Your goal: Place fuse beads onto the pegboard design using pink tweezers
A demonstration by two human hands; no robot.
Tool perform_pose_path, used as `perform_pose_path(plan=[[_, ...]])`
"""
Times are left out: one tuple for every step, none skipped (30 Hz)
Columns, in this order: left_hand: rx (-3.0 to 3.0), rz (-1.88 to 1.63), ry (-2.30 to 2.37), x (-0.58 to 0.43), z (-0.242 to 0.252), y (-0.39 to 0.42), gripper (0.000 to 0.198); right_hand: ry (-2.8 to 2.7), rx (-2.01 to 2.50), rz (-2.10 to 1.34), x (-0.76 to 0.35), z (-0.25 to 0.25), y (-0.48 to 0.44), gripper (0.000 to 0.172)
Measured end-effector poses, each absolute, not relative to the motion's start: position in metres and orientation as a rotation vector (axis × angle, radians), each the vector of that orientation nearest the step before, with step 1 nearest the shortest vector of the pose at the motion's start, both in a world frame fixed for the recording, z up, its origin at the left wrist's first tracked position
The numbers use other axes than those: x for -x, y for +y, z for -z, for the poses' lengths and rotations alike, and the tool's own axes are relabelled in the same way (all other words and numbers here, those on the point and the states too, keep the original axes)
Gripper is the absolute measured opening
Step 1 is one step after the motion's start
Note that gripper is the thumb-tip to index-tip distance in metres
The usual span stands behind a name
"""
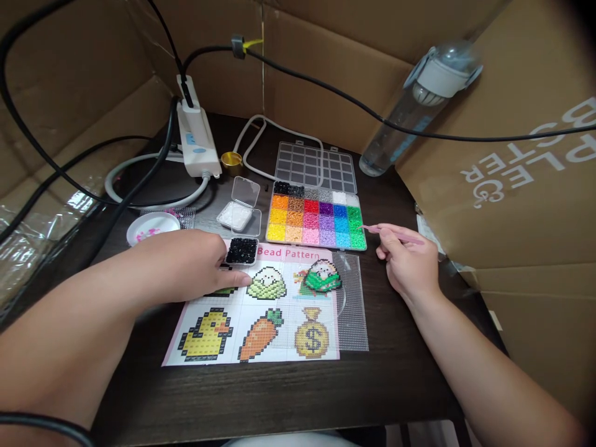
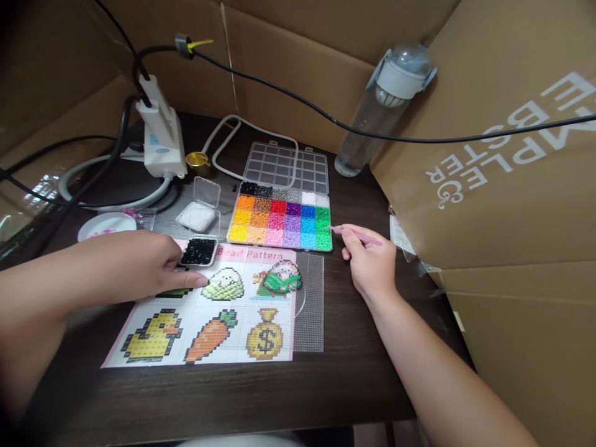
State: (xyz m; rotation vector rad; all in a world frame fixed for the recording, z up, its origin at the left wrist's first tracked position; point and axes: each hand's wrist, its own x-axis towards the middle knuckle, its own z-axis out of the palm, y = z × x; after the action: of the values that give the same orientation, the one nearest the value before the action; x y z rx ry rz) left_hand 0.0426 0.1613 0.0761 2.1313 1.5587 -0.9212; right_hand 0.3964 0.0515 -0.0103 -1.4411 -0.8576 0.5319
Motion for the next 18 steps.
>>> perform_pose_path(plan=[[-2.131, 0.925, 1.556, -0.043, -0.077, 0.161, 0.057, -0.867, 1.437, -0.527, -0.396, 0.009, 0.051, 0.044], [-2.130, 0.927, 1.557, -0.043, -0.078, 0.160, 0.057, -0.883, 1.434, -0.523, -0.396, 0.008, 0.049, 0.044], [-2.126, 0.928, 1.561, -0.044, -0.079, 0.160, 0.057, -0.903, 1.432, -0.523, -0.395, 0.007, 0.047, 0.044], [-2.124, 0.921, 1.565, -0.044, -0.080, 0.159, 0.057, -0.925, 1.430, -0.527, -0.394, 0.005, 0.044, 0.043], [-2.121, 0.915, 1.572, -0.045, -0.080, 0.159, 0.057, -0.945, 1.427, -0.535, -0.393, 0.002, 0.040, 0.041], [-2.113, 0.910, 1.579, -0.045, -0.080, 0.159, 0.058, -0.967, 1.423, -0.550, -0.392, 0.000, 0.036, 0.039], [-2.106, 0.903, 1.587, -0.046, -0.079, 0.160, 0.058, -0.990, 1.418, -0.567, -0.391, -0.002, 0.033, 0.037], [-2.098, 0.897, 1.592, -0.046, -0.078, 0.160, 0.058, -1.014, 1.411, -0.589, -0.390, -0.003, 0.029, 0.035], [-2.098, 0.889, 1.597, -0.046, -0.077, 0.161, 0.058, -1.038, 1.401, -0.618, -0.389, -0.004, 0.025, 0.034], [-2.102, 0.873, 1.602, -0.046, -0.076, 0.161, 0.059, -1.062, 1.391, -0.654, -0.388, -0.004, 0.022, 0.033], [-2.111, 0.847, 1.609, -0.045, -0.075, 0.162, 0.059, -1.084, 1.384, -0.697, -0.388, -0.004, 0.019, 0.033], [-2.122, 0.815, 1.615, -0.044, -0.075, 0.162, 0.061, -1.106, 1.380, -0.744, -0.386, -0.004, 0.016, 0.033], [-2.130, 0.785, 1.622, -0.044, -0.074, 0.162, 0.061, -1.128, 1.378, -0.790, -0.385, -0.003, 0.014, 0.033], [-2.133, 0.766, 1.630, -0.044, -0.074, 0.162, 0.062, -1.153, 1.378, -0.832, -0.384, -0.002, 0.012, 0.033], [-2.130, 0.762, 1.635, -0.043, -0.073, 0.162, 0.062, -1.180, 1.378, -0.868, -0.382, -0.002, 0.011, 0.032], [-2.120, 0.777, 1.636, -0.043, -0.073, 0.162, 0.061, -1.211, 1.374, -0.898, -0.381, -0.003, 0.010, 0.031], [-2.106, 0.803, 1.636, -0.044, -0.074, 0.162, 0.061, -1.242, 1.365, -0.920, -0.379, -0.004, 0.009, 0.028], [-2.090, 0.835, 1.637, -0.044, -0.074, 0.162, 0.060, -1.270, 1.355, -0.933, -0.377, -0.006, 0.009, 0.025]])
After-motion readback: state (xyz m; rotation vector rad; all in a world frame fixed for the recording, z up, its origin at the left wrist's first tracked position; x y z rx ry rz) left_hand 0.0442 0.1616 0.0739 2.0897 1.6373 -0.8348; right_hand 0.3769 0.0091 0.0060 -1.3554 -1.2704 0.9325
